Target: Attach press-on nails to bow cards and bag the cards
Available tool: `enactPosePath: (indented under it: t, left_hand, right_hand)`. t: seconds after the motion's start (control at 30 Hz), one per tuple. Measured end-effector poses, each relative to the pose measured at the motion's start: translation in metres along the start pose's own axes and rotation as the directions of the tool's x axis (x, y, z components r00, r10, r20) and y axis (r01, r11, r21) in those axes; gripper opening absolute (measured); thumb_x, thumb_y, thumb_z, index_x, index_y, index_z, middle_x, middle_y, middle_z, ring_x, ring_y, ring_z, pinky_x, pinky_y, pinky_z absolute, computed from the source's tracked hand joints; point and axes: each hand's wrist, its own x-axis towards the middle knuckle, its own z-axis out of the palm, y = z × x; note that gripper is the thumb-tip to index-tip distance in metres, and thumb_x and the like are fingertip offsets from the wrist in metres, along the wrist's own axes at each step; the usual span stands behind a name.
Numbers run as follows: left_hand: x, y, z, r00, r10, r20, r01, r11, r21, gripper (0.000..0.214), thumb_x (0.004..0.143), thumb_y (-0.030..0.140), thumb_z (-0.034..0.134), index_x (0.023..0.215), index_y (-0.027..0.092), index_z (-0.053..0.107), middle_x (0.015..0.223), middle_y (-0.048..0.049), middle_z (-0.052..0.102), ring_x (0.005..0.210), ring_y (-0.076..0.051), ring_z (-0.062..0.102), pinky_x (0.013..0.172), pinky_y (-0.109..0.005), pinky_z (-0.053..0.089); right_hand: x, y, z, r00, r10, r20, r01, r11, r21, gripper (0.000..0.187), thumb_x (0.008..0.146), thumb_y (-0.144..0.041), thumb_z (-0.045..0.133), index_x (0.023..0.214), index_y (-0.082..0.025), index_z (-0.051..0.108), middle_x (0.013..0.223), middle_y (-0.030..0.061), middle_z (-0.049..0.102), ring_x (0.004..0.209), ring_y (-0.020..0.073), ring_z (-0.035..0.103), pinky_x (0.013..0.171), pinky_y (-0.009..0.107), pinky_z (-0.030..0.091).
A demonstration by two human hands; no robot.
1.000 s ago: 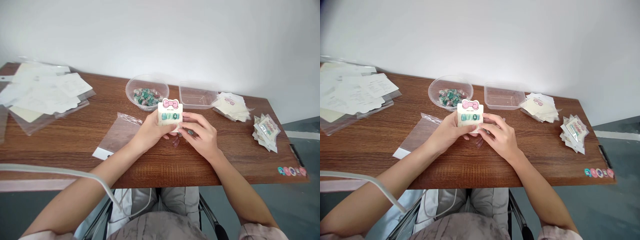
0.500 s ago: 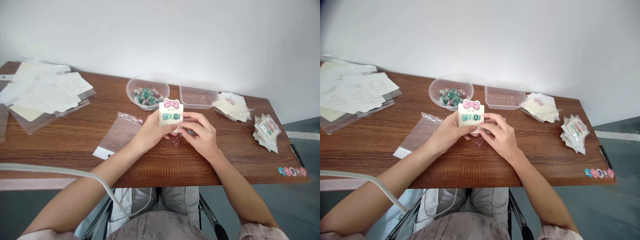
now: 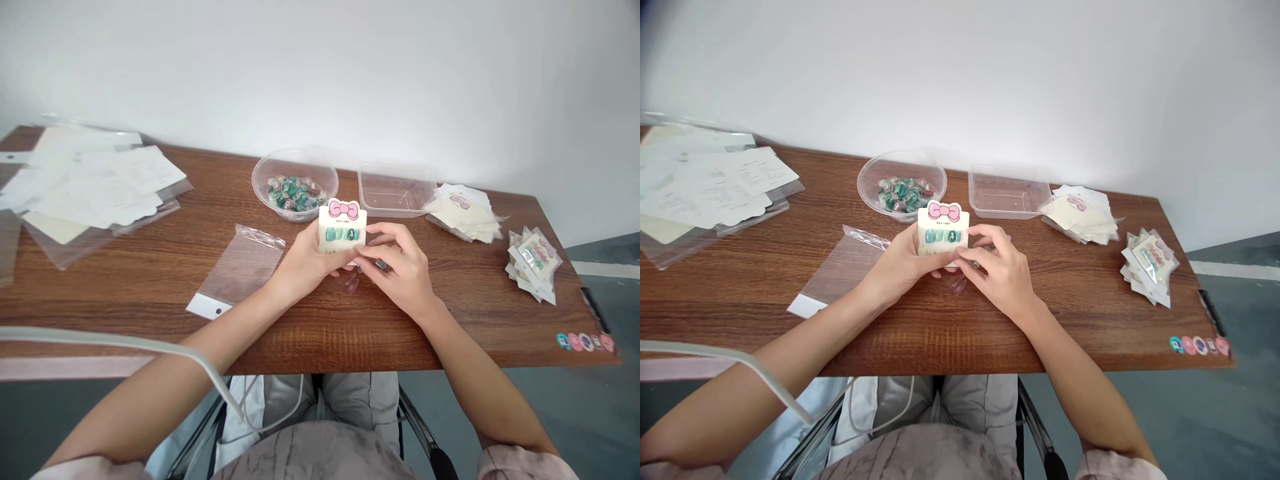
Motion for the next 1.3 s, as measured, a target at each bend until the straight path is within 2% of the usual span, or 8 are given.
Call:
enactPosePath:
  t: [0.37,0.47,0.67,0.77,0.9,1.0,1.17,1.3]
  left_hand:
    - [0.0005,-0.0017,0.0020,1.000,-0.013,-0.026,0.013,1.000,-0.004,0.050,0.073,0.035,0.088,0.112,0.016,0.063,0.092,-0.0039,0.074,0.071,-0.014,0.067,0.055,-0.022,0.047]
    - [0.0000,-0.0008,0.0023,1.000,-0.004,-0.019,0.004,1.000,-0.007,0.049,0.074,0.033,0.087,0.113,0.016,0.062,0.092,-0.0032,0.073,0.070,-0.014,0.066,0.054,-0.021,0.046]
    - [-0.0031,0.0020,0.0039,0.999,0.024,-0.030,-0.025,0.999,-0.035,0.044,0.073,0.025,0.085,0.109,0.017,0.061,0.089,-0.0014,0.072,0.065,-0.011,0.061,0.053,-0.021,0.044]
    - [-0.0040,0.0026,0.0038,0.998,0.048,-0.043,-0.049,0.998,-0.036,0.045,0.072,0.026,0.086,0.109,0.017,0.061,0.089,-0.0013,0.072,0.066,-0.013,0.063,0.053,-0.022,0.044]
    - [-0.0035,0.0020,0.0015,0.998,0.049,-0.037,-0.049,0.999,-0.004,0.047,0.075,0.029,0.086,0.113,0.017,0.061,0.090,-0.0025,0.074,0.067,-0.015,0.068,0.051,-0.022,0.044]
    - [-0.0027,0.0019,0.0004,1.000,0.020,-0.004,-0.020,1.000,-0.005,0.051,0.076,0.030,0.086,0.118,0.017,0.060,0.093,-0.0034,0.075,0.068,-0.015,0.070,0.051,-0.021,0.045]
    - [-0.0028,0.0027,0.0019,0.999,-0.010,0.054,0.011,1.000,-0.028,0.056,0.074,0.034,0.089,0.118,0.016,0.059,0.095,-0.0048,0.076,0.072,-0.016,0.072,0.052,-0.020,0.049]
    - [-0.0050,0.0041,0.0032,0.995,-0.036,0.092,0.041,0.998,-0.051,0.055,0.078,0.036,0.086,0.122,0.017,0.059,0.096,-0.0059,0.078,0.074,-0.017,0.074,0.053,-0.020,0.050]
  right_hand:
    - [-0.0013,0.0005,0.0010,0.999,-0.044,-0.015,0.043,0.997,-0.066,0.005,0.097,-0.020,0.070,0.100,-0.023,0.073,0.116,0.0080,0.065,0.088,0.0174,0.070,0.065,0.032,0.061]
    - [-0.0008,-0.0004,-0.0001,0.999,-0.042,-0.019,0.040,0.997,-0.062,0.007,0.096,-0.023,0.071,0.103,-0.026,0.072,0.115,0.0069,0.065,0.088,0.0178,0.069,0.064,0.032,0.060]
    - [-0.0014,-0.0020,-0.0032,0.996,0.074,-0.049,-0.067,0.989,0.131,0.038,0.091,-0.031,0.075,0.127,-0.031,0.062,0.118,0.0063,0.063,0.088,0.0177,0.067,0.063,0.031,0.062]
    - [-0.0031,-0.0004,-0.0023,0.988,0.150,-0.043,-0.136,0.965,0.225,0.040,0.094,-0.028,0.070,0.131,-0.029,0.056,0.114,0.0049,0.065,0.084,0.0158,0.066,0.061,0.029,0.059]
    - [-0.0039,0.0015,-0.0011,0.969,0.245,0.044,-0.246,0.913,0.326,0.043,0.095,-0.029,0.068,0.135,-0.028,0.052,0.100,0.0009,0.070,0.080,0.0148,0.067,0.063,0.027,0.057]
    - [-0.0018,0.0008,-0.0022,0.924,0.346,0.165,-0.383,0.823,0.418,0.048,0.096,-0.036,0.070,0.139,-0.026,0.052,0.093,0.0000,0.072,0.081,0.0159,0.069,0.064,0.027,0.058]
    - [0.0031,-0.0019,-0.0047,0.833,0.391,0.390,-0.545,0.698,0.463,0.028,0.097,-0.045,0.067,0.110,-0.020,0.071,0.097,0.0046,0.077,0.079,0.0167,0.070,0.062,0.026,0.056]
    - [0.0029,-0.0006,-0.0045,0.807,0.412,0.423,-0.584,0.660,0.473,0.032,0.096,-0.051,0.068,0.102,-0.020,0.072,0.091,0.0038,0.075,0.076,0.0166,0.069,0.062,0.027,0.056]
